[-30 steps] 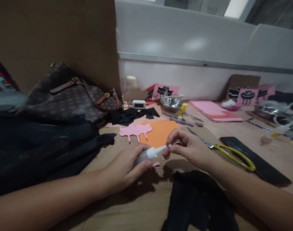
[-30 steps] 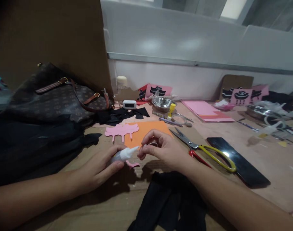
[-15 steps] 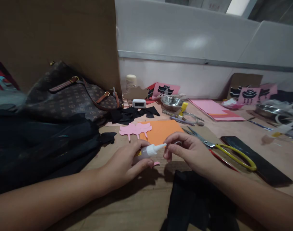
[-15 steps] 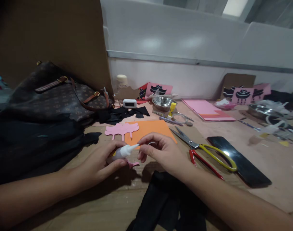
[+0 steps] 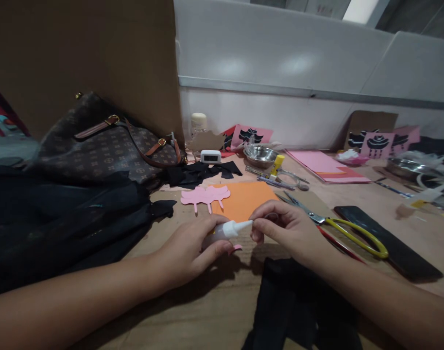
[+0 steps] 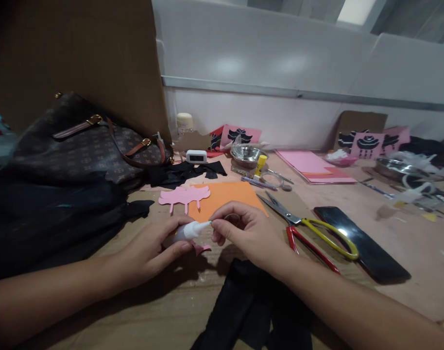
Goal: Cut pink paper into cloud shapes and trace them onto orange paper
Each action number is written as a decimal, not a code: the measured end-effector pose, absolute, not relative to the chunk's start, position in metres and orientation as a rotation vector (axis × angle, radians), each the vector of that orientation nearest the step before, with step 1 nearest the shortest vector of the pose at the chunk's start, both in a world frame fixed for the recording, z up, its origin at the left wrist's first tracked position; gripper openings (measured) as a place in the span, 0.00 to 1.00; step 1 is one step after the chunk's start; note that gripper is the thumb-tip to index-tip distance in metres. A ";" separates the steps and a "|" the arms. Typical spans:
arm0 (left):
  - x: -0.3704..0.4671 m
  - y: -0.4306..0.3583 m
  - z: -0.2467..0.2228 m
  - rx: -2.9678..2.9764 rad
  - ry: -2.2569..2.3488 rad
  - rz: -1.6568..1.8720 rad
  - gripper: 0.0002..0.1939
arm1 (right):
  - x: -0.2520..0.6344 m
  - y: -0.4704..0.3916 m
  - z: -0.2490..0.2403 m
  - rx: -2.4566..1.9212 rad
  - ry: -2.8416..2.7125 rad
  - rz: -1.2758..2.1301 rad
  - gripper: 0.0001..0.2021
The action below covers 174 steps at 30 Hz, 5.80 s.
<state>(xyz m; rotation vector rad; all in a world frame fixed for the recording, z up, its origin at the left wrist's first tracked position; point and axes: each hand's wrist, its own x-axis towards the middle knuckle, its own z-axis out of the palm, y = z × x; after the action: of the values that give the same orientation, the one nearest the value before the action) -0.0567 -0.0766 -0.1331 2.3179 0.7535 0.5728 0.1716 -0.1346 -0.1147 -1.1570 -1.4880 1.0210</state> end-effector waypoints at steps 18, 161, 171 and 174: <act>-0.056 -0.078 -0.129 2.313 0.708 0.564 0.12 | 0.175 -0.136 -0.120 -1.021 -1.456 1.210 0.11; -0.055 -0.073 -0.136 2.263 0.856 0.688 0.17 | 0.191 -0.126 -0.123 -1.576 -1.973 1.049 0.09; -0.054 -0.072 -0.138 2.203 0.854 0.684 0.16 | 0.180 -0.127 -0.126 -1.354 -1.592 0.943 0.11; -0.054 -0.072 -0.139 2.205 0.873 0.677 0.14 | 0.178 -0.130 -0.127 -1.330 -1.503 1.027 0.11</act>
<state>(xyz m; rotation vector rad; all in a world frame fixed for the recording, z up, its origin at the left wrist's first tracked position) -0.0537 -0.0715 -0.1386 2.2046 0.8730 0.6769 0.1776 -0.1296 -0.1271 -1.3296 -1.5031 1.0275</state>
